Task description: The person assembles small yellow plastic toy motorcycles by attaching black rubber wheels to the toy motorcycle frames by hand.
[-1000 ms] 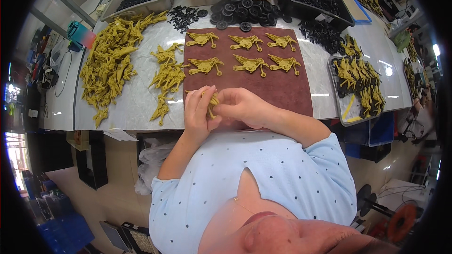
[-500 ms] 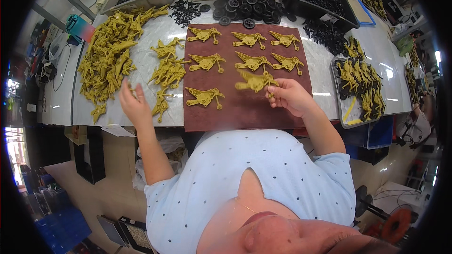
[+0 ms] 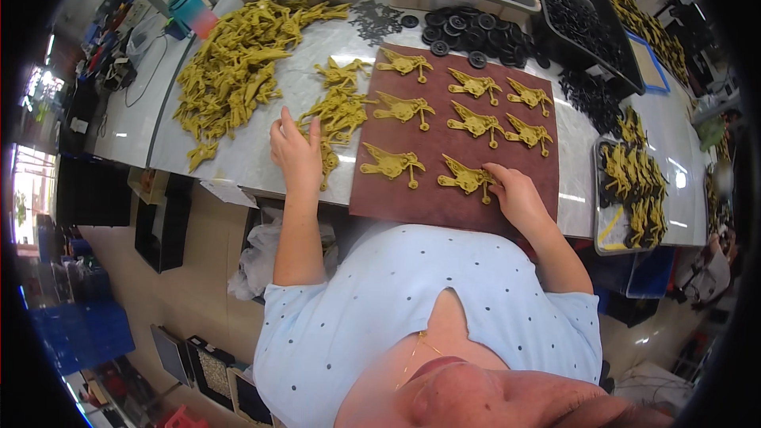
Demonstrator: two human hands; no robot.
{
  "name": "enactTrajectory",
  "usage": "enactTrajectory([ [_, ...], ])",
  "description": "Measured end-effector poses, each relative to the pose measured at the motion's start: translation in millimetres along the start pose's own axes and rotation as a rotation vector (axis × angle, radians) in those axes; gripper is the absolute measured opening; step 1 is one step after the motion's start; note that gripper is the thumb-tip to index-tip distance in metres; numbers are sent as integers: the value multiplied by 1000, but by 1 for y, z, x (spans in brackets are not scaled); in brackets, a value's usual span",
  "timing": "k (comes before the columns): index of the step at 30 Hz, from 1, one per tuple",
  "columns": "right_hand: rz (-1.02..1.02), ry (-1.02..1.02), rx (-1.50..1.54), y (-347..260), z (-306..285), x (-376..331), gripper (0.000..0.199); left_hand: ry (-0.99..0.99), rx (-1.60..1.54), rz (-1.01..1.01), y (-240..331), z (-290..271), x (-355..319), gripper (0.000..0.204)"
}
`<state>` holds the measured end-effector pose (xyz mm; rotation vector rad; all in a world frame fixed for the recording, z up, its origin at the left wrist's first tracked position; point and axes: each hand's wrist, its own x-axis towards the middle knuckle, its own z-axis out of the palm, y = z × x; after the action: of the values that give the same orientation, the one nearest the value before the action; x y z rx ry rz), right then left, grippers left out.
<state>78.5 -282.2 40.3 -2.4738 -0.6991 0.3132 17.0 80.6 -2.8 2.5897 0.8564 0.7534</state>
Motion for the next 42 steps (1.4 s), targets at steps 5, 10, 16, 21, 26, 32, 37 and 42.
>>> enactTrajectory([
  [5,3,-34,-76,-2,1,0,42,97,145,165,-28,-8,52,34],
  [10,71,-8,-180,-15,-6,-1,50,88,223,311,-38,-4,110,36],
  [16,15,98,-130,-12,-1,-2,48,61,690,588,-18,13,169,20],
  [21,-29,107,-66,-16,1,-3,41,-95,771,641,-29,32,195,16],
  [26,-89,190,9,-16,-1,1,34,-39,586,686,-35,11,206,13],
  [32,-106,289,167,-21,-6,6,23,-11,-513,173,-1,-58,204,22],
  [37,-220,221,360,-47,-16,17,19,-311,-1473,25,40,-74,129,19],
  [42,-302,212,624,-59,-10,30,26,-552,-1713,29,92,-60,40,25],
])
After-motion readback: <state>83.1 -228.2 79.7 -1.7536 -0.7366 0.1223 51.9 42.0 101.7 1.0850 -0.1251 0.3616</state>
